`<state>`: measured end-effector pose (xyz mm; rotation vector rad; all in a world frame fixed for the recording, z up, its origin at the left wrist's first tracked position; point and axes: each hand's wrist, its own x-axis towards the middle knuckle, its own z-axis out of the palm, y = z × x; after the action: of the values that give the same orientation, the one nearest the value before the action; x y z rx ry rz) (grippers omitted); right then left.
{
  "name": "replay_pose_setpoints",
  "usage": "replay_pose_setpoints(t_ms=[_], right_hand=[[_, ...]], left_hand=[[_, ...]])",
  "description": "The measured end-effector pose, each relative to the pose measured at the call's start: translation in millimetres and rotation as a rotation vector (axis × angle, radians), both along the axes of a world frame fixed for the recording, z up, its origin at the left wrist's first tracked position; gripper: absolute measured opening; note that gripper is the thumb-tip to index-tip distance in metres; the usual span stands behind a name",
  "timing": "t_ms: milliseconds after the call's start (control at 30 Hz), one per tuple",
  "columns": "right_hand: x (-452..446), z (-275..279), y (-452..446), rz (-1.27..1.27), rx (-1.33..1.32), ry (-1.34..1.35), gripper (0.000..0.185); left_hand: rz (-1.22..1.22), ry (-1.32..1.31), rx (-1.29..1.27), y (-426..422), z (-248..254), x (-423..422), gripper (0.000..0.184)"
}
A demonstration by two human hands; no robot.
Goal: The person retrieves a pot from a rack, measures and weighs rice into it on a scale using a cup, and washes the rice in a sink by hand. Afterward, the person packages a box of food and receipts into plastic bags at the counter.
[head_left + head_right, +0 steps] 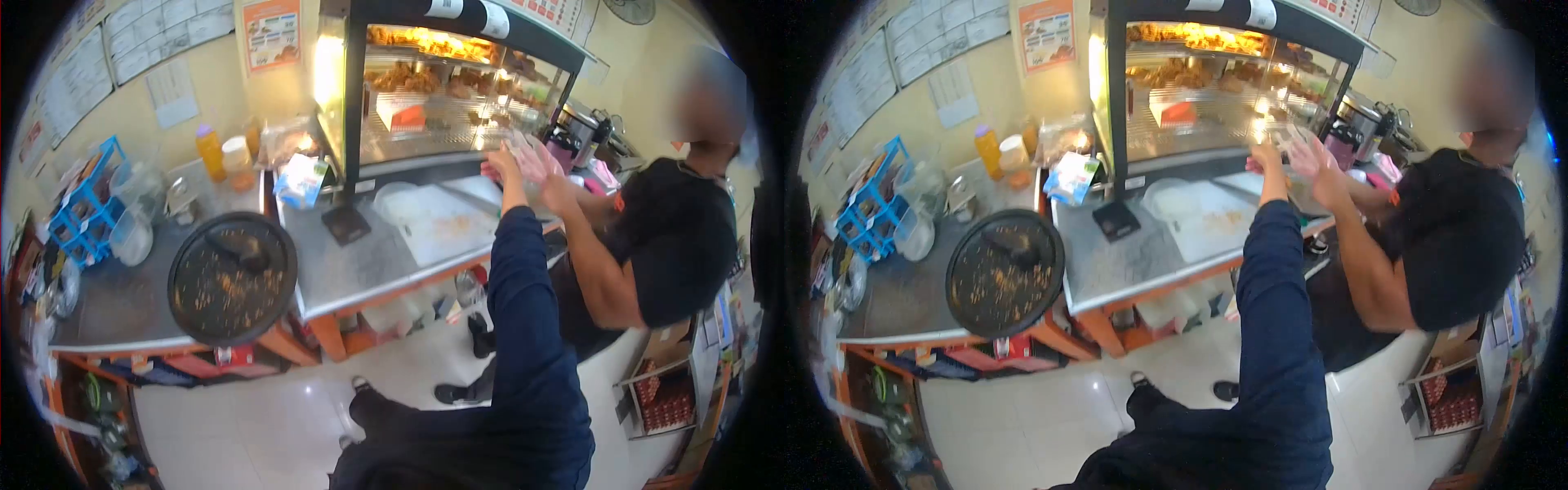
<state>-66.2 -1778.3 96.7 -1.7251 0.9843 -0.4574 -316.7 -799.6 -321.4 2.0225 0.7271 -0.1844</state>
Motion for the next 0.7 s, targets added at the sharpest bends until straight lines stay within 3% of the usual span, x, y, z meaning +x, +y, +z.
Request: replay_pose_setpoints(t_ms=[133, 200, 267, 367, 567, 700], right_hand=[[34.1, -7.9, -44.0, -0.009, 0.020, -0.046, 0.079], [48.4, -7.9, -54.8, -0.050, 0.005, -0.024, 0.077], [61.6, -7.6, -72.9, -0.066, 0.014, -0.004, 0.078], [79.9, -2.5, -80.2, -0.135, -0.096, 0.084, 0.078], [93.3, -27.3, -64.6, -0.167, -0.159, 0.203, 0.082], [81.3, -27.9, -1.3, -0.176, -0.152, 0.139, 0.083]], left_hand=[[-0.052, -0.221, -0.170, -10.7, -11.0, 65.5, 0.032], [-0.172, -0.231, -0.320, -39.3, -17.8, 101.5, 0.032], [-0.261, -0.058, -0.465, -66.4, -20.3, 111.6, 0.035], [-0.246, 0.387, -0.254, -93.4, -12.4, 94.3, 0.034], [-0.186, 0.483, -0.239, -87.3, -15.7, 43.0, 0.033], [-0.182, 0.497, -0.247, -40.8, -25.2, 28.5, 0.033]])
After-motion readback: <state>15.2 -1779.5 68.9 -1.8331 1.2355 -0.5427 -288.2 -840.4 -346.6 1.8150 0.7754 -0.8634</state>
